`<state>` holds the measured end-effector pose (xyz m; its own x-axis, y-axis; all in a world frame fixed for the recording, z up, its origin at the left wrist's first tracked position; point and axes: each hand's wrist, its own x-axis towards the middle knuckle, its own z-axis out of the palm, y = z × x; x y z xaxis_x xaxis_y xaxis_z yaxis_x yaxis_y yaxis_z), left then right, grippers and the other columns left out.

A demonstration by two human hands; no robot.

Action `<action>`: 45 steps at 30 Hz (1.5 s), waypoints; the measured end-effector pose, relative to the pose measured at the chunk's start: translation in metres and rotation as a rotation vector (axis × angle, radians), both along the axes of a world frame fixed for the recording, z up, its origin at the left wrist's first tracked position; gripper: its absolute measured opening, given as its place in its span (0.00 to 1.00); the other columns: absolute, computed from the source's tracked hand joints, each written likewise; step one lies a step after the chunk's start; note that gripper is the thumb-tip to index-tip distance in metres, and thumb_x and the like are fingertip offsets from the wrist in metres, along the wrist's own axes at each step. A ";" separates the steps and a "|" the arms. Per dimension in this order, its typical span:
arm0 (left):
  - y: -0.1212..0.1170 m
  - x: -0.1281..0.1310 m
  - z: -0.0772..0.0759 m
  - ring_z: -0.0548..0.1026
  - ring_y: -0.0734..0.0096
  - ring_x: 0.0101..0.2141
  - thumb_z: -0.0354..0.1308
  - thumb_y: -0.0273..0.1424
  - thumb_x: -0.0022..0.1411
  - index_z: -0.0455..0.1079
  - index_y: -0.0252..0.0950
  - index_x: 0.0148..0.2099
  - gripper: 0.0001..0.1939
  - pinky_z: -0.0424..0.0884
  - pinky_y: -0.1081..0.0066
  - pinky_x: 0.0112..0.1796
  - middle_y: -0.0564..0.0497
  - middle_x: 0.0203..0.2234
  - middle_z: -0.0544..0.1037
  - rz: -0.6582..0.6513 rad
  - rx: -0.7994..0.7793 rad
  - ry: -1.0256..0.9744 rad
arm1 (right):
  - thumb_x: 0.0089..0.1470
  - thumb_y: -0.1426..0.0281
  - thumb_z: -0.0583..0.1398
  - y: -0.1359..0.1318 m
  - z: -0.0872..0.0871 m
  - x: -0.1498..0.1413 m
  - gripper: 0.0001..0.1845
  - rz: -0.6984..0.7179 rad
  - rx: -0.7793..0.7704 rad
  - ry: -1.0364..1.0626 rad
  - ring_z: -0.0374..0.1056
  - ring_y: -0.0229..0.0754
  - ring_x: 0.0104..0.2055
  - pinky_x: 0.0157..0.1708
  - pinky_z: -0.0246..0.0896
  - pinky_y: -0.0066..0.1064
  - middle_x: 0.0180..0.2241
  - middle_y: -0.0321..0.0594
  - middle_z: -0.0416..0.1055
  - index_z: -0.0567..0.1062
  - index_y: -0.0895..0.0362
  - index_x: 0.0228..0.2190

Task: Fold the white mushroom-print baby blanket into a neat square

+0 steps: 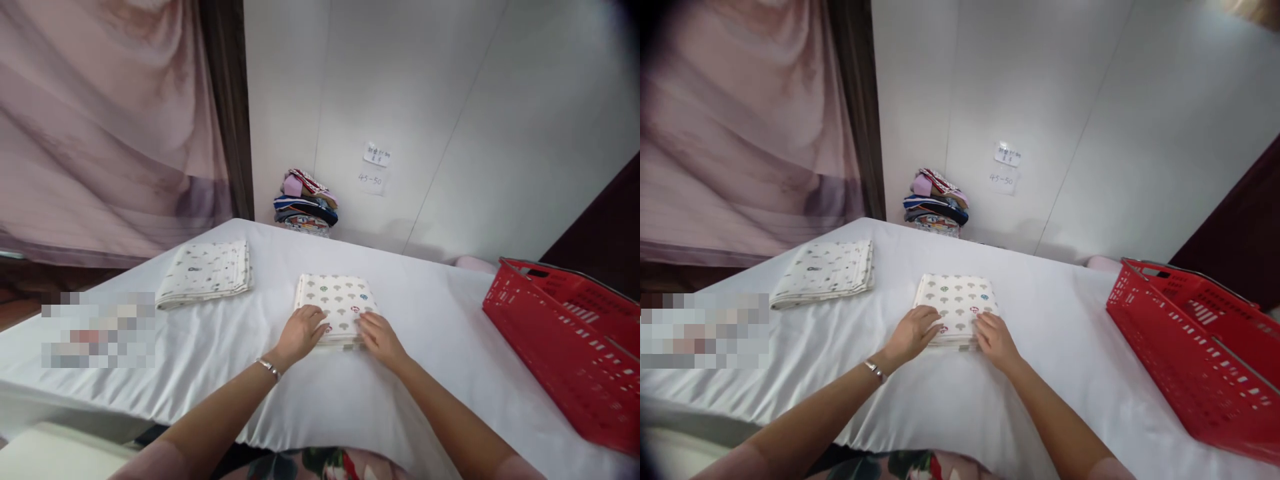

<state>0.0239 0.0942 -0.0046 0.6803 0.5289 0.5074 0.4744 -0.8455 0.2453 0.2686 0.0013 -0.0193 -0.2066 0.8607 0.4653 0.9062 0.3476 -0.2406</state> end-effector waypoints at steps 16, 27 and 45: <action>0.077 0.012 0.012 0.71 0.66 0.40 0.52 0.34 0.57 0.69 0.37 0.42 0.12 0.64 0.70 0.38 0.47 0.40 0.75 0.557 -0.646 -0.194 | 0.59 0.55 0.45 0.046 0.000 -0.030 0.28 -0.093 -0.536 -0.055 0.38 0.49 0.65 0.59 0.35 0.49 0.63 0.44 0.45 0.58 0.52 0.58; 0.141 0.040 0.003 0.74 0.59 0.41 0.56 0.43 0.50 0.71 0.34 0.38 0.19 0.64 0.71 0.33 0.41 0.40 0.76 0.672 -0.934 -0.141 | 0.58 0.52 0.45 0.096 -0.012 -0.030 0.33 -0.260 -0.397 -0.190 0.34 0.52 0.65 0.58 0.30 0.52 0.63 0.48 0.42 0.54 0.55 0.60; 0.147 0.035 -0.001 0.73 0.58 0.42 0.52 0.43 0.57 0.70 0.33 0.36 0.17 0.65 0.69 0.37 0.40 0.38 0.77 0.670 -0.954 -0.240 | 0.59 0.52 0.43 0.090 -0.017 -0.031 0.32 -0.249 -0.400 -0.217 0.34 0.49 0.65 0.59 0.30 0.51 0.64 0.46 0.41 0.53 0.54 0.60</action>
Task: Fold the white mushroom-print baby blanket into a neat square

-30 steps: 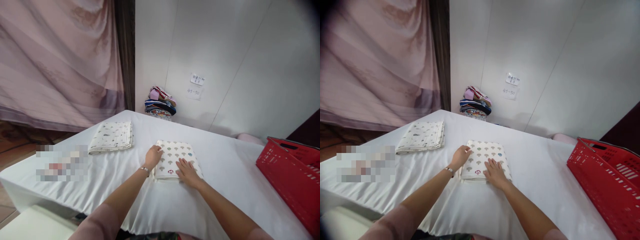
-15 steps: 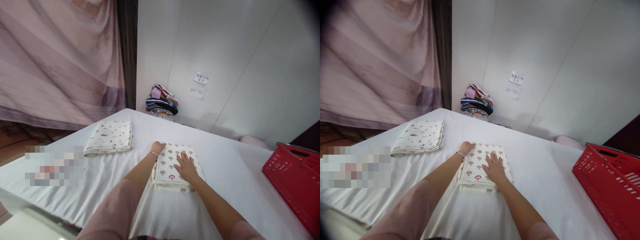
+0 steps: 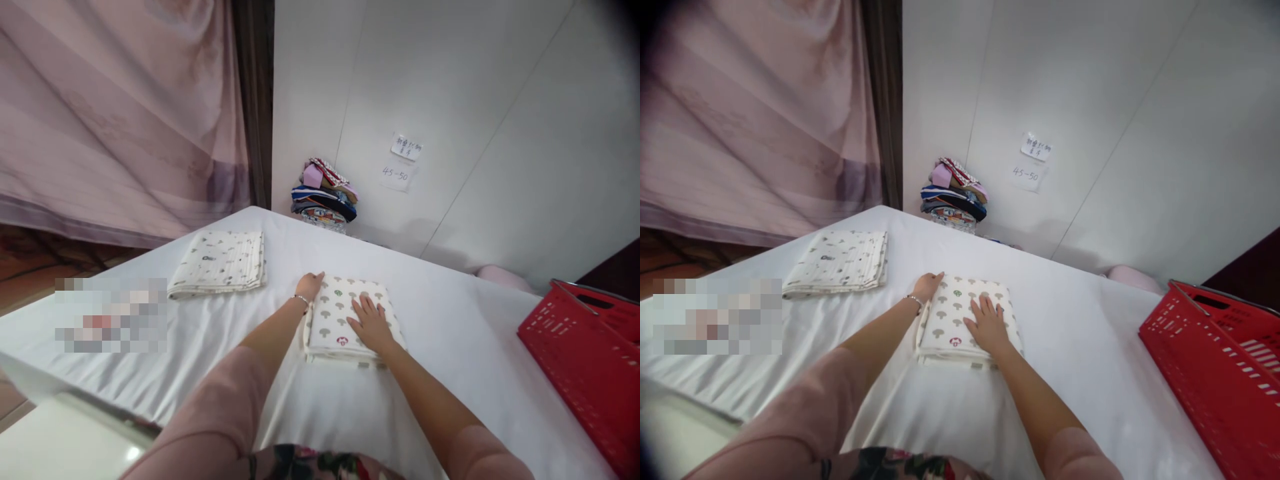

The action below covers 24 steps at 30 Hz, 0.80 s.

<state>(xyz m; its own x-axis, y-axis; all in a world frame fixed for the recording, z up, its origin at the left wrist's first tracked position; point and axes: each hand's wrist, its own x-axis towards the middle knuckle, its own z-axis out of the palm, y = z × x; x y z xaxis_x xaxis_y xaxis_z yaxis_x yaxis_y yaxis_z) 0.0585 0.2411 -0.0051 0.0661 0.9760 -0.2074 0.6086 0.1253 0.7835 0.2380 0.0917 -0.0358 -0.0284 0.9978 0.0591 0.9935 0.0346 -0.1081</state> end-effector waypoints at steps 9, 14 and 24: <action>-0.079 -0.049 0.005 0.73 0.75 0.26 0.49 0.33 0.59 0.69 0.33 0.40 0.12 0.65 0.78 0.25 0.48 0.31 0.77 -0.122 -0.118 -0.282 | 0.57 0.58 0.50 0.004 0.024 -0.004 0.26 -0.047 -0.034 0.238 0.42 0.52 0.63 0.57 0.38 0.52 0.61 0.47 0.51 0.63 0.55 0.54; -0.115 -0.070 -0.011 0.70 0.78 0.23 0.49 0.29 0.57 0.66 0.33 0.43 0.11 0.63 0.79 0.22 0.49 0.29 0.76 -0.033 -0.116 -0.324 | 0.55 0.63 0.54 -0.023 0.031 -0.054 0.15 0.204 0.248 0.432 0.63 0.44 0.49 0.48 0.58 0.38 0.44 0.41 0.70 0.73 0.52 0.42; -0.137 -0.067 -0.022 0.64 0.78 0.15 0.53 0.33 0.56 0.65 0.35 0.28 0.07 0.58 0.78 0.18 0.57 0.12 0.67 -0.117 -0.183 -0.308 | 0.49 0.61 0.61 -0.032 0.025 -0.100 0.11 0.219 0.208 0.224 0.62 0.44 0.38 0.38 0.57 0.34 0.32 0.41 0.67 0.71 0.55 0.31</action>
